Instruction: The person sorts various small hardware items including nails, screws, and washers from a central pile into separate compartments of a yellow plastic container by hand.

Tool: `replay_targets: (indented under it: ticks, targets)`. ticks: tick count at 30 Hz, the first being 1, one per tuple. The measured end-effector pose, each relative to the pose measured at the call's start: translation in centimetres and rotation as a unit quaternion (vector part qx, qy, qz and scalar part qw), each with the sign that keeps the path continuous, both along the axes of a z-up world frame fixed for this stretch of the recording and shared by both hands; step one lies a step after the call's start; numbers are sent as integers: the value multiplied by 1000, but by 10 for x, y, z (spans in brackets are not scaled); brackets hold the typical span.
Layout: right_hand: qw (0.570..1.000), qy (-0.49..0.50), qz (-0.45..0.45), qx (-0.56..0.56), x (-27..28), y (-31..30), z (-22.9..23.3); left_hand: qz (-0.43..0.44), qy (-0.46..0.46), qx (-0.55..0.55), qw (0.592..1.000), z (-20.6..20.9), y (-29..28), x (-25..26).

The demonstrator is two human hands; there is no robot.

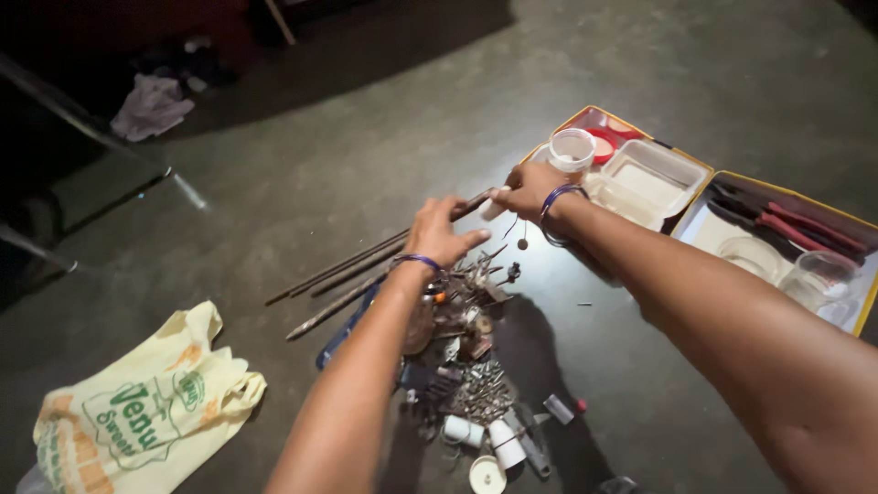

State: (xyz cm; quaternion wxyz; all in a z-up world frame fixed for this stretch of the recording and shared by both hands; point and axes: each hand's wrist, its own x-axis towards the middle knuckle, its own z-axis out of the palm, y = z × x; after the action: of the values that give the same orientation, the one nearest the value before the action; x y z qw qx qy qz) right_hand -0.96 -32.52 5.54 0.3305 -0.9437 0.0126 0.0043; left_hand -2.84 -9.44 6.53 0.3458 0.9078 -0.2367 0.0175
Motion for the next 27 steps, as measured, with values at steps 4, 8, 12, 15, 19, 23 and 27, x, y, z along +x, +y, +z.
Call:
replay_targets:
  ticks: [4,8,12,15,19,23,27]
  targets:
    - [968,74,-150,187,-5,-46,19,-28,23,29,999,15,-73,-5]
    - [892,33,-223,393,-1,-85,18,-15,-16,23,999,23,-137,-1]
    - [858,-5,-274,434,0,-115,13,20,-19,-15,999,13,-187,9]
    - [826,-41,-323,460,5,-125,7,40,-7,-50,998,-7,-211,27]
    - [826,-84,-373,414,25,-133,-13,73,-72,-92,991,-40,-231,61]
    - [923,-208,-288,145,41,-135,-41,89,-60,-104,989,-53,-230,80]
    - [950,-219,-208,81,39,-119,-47,108,-53,-69,990,-53,-224,83]
